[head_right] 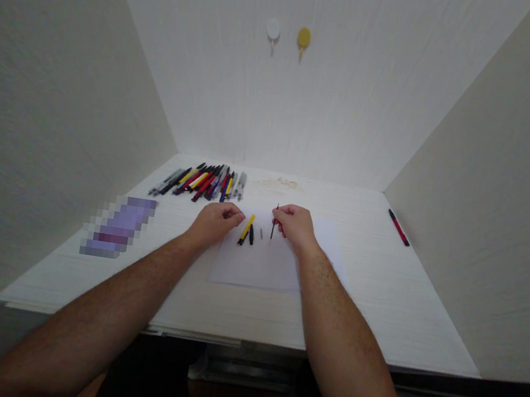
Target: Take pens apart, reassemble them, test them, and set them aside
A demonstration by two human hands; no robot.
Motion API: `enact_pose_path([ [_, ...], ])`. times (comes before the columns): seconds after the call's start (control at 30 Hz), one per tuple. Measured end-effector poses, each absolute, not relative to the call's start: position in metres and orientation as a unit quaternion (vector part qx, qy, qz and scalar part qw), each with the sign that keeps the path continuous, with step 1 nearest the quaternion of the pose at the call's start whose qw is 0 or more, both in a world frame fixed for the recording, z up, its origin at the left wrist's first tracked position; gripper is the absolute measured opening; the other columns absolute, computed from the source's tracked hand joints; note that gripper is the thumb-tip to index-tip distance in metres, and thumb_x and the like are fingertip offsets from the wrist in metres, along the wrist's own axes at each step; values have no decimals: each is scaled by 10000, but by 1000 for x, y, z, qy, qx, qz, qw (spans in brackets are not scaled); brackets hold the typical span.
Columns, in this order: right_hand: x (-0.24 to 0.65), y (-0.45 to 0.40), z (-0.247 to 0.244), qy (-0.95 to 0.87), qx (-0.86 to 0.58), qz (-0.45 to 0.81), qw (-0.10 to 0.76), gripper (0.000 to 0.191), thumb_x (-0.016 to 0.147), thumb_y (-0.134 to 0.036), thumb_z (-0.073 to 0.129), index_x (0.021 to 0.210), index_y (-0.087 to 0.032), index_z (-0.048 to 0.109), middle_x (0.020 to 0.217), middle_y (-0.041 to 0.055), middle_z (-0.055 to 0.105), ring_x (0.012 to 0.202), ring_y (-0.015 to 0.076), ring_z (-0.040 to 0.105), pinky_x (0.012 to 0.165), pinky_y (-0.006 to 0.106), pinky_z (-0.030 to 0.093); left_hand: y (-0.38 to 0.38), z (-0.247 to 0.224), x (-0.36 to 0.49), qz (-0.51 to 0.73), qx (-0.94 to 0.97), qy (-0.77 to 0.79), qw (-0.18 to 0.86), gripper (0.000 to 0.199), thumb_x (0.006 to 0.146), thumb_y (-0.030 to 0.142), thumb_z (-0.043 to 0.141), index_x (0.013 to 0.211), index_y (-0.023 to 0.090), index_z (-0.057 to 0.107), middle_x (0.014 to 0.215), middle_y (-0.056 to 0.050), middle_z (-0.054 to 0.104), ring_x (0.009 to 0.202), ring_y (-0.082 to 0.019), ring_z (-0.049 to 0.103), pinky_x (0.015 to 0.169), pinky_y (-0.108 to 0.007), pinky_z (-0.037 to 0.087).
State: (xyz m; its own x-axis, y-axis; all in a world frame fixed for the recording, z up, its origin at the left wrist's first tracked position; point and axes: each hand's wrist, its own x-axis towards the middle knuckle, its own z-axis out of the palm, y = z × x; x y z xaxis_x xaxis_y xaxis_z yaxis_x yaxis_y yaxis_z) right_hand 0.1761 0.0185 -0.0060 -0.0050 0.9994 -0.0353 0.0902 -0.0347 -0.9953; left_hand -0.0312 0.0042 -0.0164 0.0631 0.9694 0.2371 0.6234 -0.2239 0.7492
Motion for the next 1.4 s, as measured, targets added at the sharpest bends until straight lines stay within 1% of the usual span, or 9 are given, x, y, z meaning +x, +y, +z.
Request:
enact_pose_path([
  [0.33, 185, 23, -12, -610, -604, 362, 365, 122, 664, -274, 664, 691, -160, 699, 565, 26, 634, 436, 89, 475, 436, 229, 349, 13, -25, -41, 377, 656, 619, 211, 199, 728, 356, 617, 745, 176, 701, 660, -6, 654, 614, -135, 547, 601, -250, 396],
  [0.4, 189, 25, -9, -629, -619, 324, 341, 144, 675, -309, 668, 673, -169, 700, 584, 40, 646, 490, 119, 524, 486, 253, 388, 16, -28, -42, 385, 648, 621, 218, 206, 723, 358, 617, 759, 176, 706, 671, -6, 662, 613, -134, 551, 598, -248, 396],
  [0.5, 203, 31, -8, -642, -663, 205, 326, 217, 702, -388, 665, 657, -177, 692, 657, 71, 672, 625, 172, 593, 612, 295, 444, 18, -32, -45, 398, 643, 617, 219, 217, 715, 361, 615, 765, 171, 707, 670, -4, 658, 615, -133, 555, 591, -244, 394],
  [0.6, 219, 39, -12, -602, -715, 129, 332, 214, 757, -365, 600, 706, -176, 687, 741, 97, 688, 723, 205, 619, 693, 318, 458, 20, -34, -47, 407, 644, 611, 214, 219, 716, 359, 603, 746, 165, 699, 649, -1, 641, 618, -132, 552, 597, -240, 394],
  [0.73, 229, 45, -23, -566, -752, 131, 311, 161, 740, -293, 586, 750, -171, 691, 796, 116, 700, 771, 225, 633, 719, 325, 461, 21, -34, -48, 412, 633, 616, 223, 214, 711, 357, 602, 715, 159, 684, 629, 1, 631, 597, -127, 538, 592, -238, 391],
  [0.93, 225, 42, -27, -559, -759, 118, 312, 185, 755, -294, 552, 775, -174, 691, 818, 120, 704, 804, 240, 641, 738, 338, 467, 21, -34, -49, 404, 630, 621, 233, 234, 703, 377, 617, 739, 157, 690, 635, -3, 636, 594, -129, 540, 577, -240, 389],
  [1.1, 222, 39, -25, -559, -760, 121, 308, 163, 747, -286, 567, 781, -183, 688, 824, 103, 705, 791, 217, 630, 728, 318, 462, 19, -33, -49, 369, 657, 624, 208, 236, 699, 383, 634, 769, 171, 710, 666, -13, 653, 609, -136, 548, 587, -248, 398],
  [1.3, 213, 31, -17, -649, -700, 162, 251, 174, 684, -376, 676, 765, -222, 671, 822, 50, 690, 738, 173, 585, 683, 294, 439, 15, -28, -46, 338, 673, 627, 201, 224, 697, 379, 646, 782, 182, 713, 688, -16, 667, 622, -141, 567, 587, -256, 399],
  [1.4, 209, 29, -16, -675, -688, 148, 222, 188, 668, -395, 690, 750, -228, 663, 830, 48, 688, 734, 173, 572, 669, 293, 421, 14, -25, -45, 336, 675, 627, 195, 212, 697, 373, 647, 771, 185, 710, 678, -16, 661, 617, -145, 564, 582, -260, 396],
])
